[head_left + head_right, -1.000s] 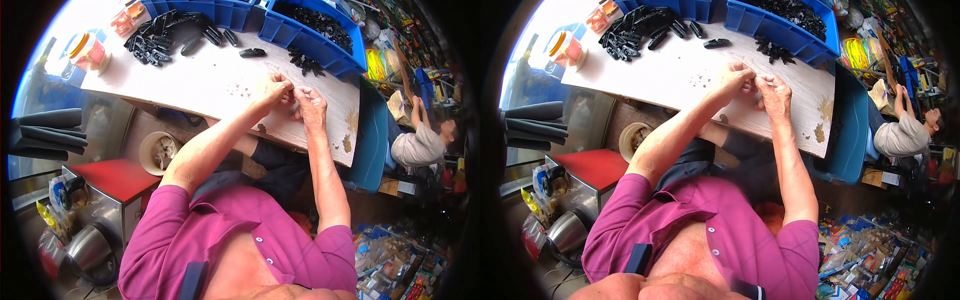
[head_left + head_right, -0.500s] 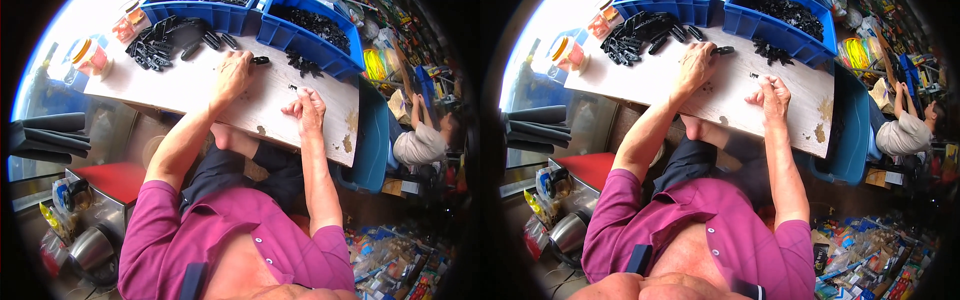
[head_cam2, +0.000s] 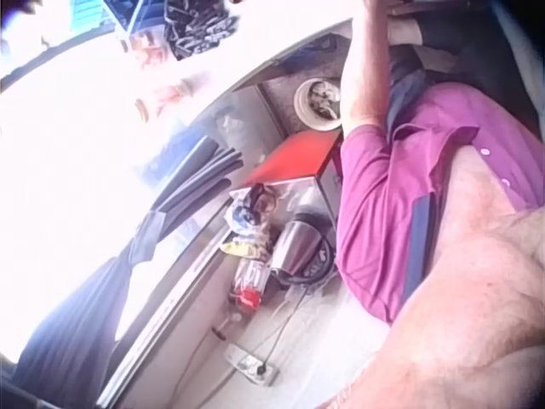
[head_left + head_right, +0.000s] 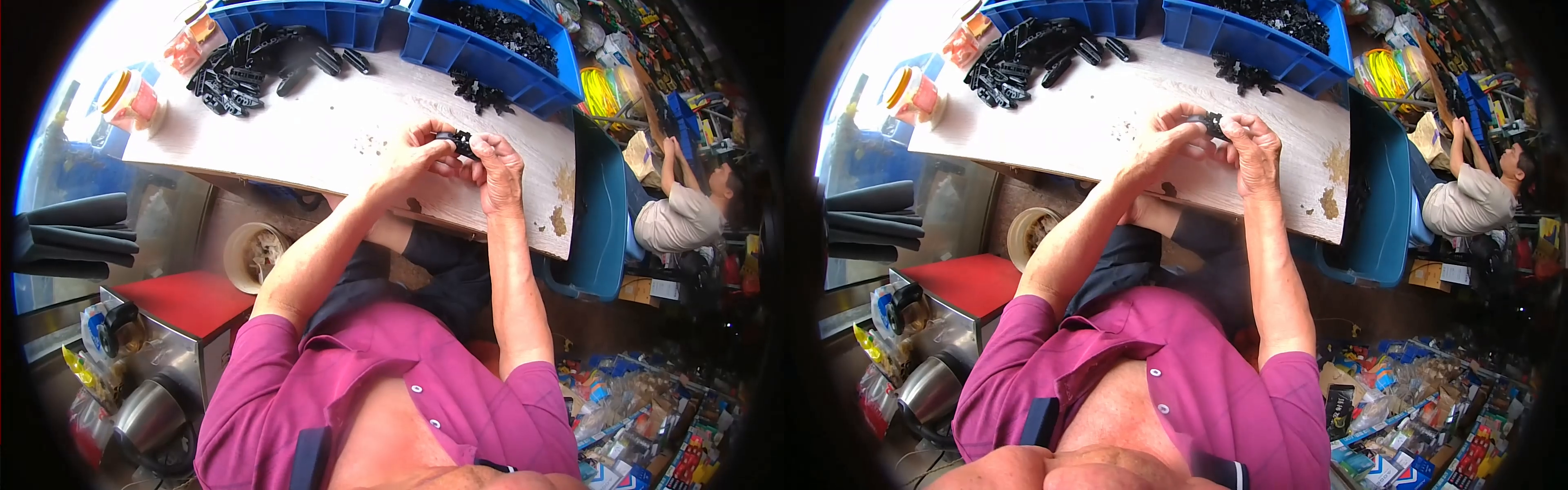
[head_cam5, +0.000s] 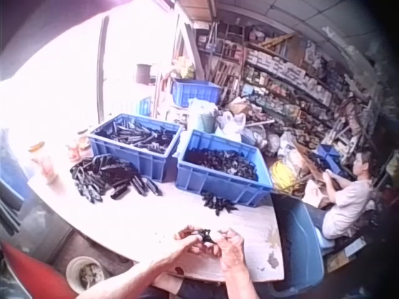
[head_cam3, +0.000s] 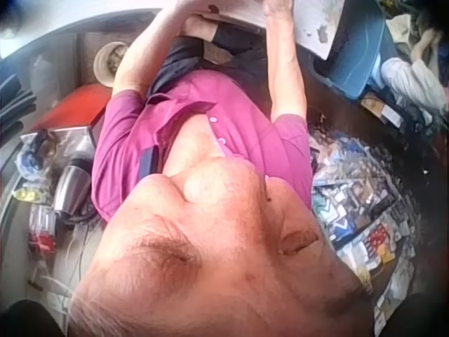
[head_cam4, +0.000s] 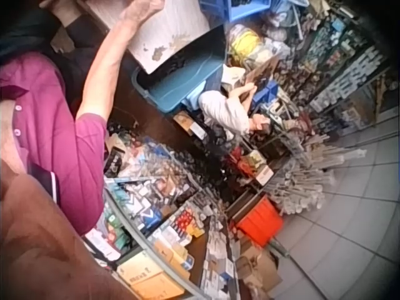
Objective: The person repeatedly assembles plastic components by hand, picking up small plastic parts from the table, fitting them together, and placing the assembled pieces onto the tabletop.
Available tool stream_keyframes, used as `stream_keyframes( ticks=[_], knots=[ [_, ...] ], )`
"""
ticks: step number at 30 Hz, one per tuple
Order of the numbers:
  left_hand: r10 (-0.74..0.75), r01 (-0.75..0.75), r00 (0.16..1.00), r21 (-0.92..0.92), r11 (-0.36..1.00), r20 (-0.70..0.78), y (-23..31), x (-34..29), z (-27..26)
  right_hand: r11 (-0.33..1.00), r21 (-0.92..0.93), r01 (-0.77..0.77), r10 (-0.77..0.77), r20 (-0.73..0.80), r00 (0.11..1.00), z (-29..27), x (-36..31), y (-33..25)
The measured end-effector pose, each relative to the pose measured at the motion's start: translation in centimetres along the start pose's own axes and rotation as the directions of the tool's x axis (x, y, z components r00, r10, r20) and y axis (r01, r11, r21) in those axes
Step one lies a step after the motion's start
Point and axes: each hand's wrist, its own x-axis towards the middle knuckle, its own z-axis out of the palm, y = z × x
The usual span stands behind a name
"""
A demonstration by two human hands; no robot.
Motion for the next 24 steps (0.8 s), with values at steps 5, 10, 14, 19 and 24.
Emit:
stream_keyframes(
  ticks=[5, 10, 14, 19, 24],
  knots=[
    [-0.081, 0.081, 0.996, -0.016, 0.997, -0.040, 0.2, 0.6, 0.0, 1.000, -0.017, -0.020, 0.020, 0.000, 1.000, -0.5, 0.3, 0.4],
    [-0.101, 0.092, 0.990, -0.095, 0.991, -0.098, 0.7, 0.7, 0.2, 0.998, -0.045, -0.044, 0.044, -0.001, 0.999, -0.1, 0.3, 0.2],
    [-0.157, 0.173, 0.964, 0.057, 0.983, -0.213, 1.1, 1.0, 1.0, 0.992, -0.116, -0.055, 0.054, -0.014, 0.998, 0.0, 0.4, 0.2],
    [-0.083, 0.083, 0.963, -0.009, 0.996, -0.258, 0.2, 1.5, 0.5, 0.976, -0.201, -0.083, 0.072, -0.061, 0.996, 0.8, 0.2, -0.7],
    [-0.041, 0.038, 0.973, -0.016, 0.999, -0.227, 0.1, 1.1, 0.5, 0.936, -0.328, -0.124, 0.126, -0.017, 0.992, 1.0, -0.3, -0.4]
  ],
)
